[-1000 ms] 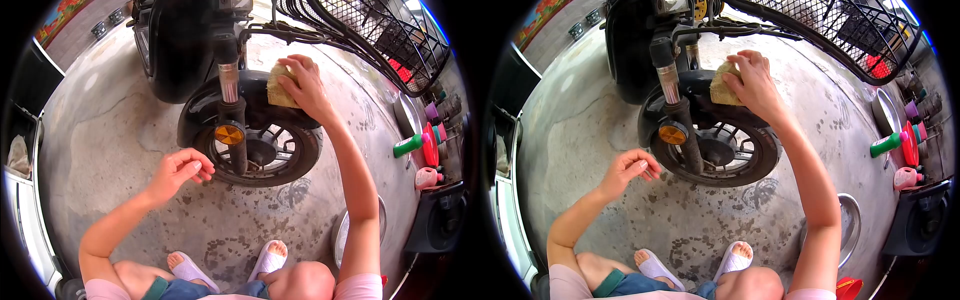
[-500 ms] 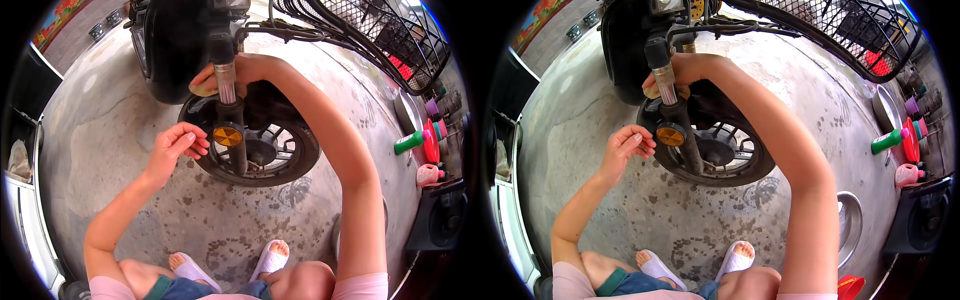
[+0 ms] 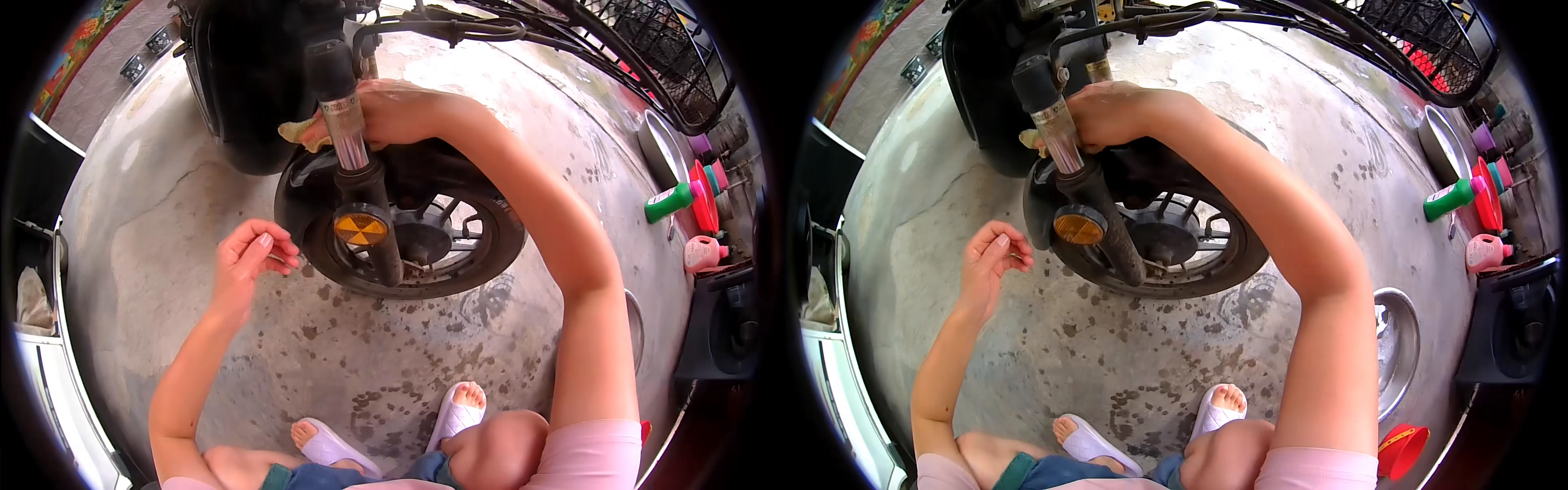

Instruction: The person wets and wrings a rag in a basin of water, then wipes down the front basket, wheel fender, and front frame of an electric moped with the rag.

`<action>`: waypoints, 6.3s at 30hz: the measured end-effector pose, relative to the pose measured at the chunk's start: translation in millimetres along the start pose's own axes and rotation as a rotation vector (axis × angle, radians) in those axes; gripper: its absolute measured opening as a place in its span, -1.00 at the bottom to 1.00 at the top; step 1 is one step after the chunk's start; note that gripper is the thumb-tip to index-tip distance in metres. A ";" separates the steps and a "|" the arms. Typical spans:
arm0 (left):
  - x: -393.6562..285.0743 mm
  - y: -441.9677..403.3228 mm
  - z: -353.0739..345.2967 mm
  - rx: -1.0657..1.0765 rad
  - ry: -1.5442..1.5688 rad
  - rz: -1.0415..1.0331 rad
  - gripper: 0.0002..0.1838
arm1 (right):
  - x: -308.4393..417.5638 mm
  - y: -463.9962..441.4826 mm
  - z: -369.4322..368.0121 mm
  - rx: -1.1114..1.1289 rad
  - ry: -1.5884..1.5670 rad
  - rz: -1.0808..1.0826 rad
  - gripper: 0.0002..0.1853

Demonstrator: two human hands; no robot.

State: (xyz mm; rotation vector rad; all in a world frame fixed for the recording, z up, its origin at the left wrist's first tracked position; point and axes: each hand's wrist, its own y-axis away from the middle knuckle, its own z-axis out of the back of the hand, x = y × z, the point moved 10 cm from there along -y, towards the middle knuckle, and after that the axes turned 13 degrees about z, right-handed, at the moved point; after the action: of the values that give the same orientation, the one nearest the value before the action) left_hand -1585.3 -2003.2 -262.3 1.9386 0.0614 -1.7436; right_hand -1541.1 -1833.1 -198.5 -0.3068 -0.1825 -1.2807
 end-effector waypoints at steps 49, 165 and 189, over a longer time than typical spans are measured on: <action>15.3 -7.7 -23.0 0.080 -0.072 0.089 -0.82 | 63.5 136.1 -6.3 -0.491 0.741 -0.405 -0.25; 19.9 4.6 -3.7 0.083 0.107 0.157 -0.82 | 72.3 85.5 34.4 -1.281 -0.845 -0.145 -0.31; 10.7 -4.3 -8.8 0.156 0.152 0.139 -0.82 | 94.0 52.4 28.2 -0.920 0.111 -0.218 -0.89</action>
State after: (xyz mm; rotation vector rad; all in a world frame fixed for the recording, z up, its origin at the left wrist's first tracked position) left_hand -1577.1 -1999.2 -273.6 2.1302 -0.1564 -1.5498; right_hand -1463.5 -1896.3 -150.0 -1.0160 0.5032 -1.5333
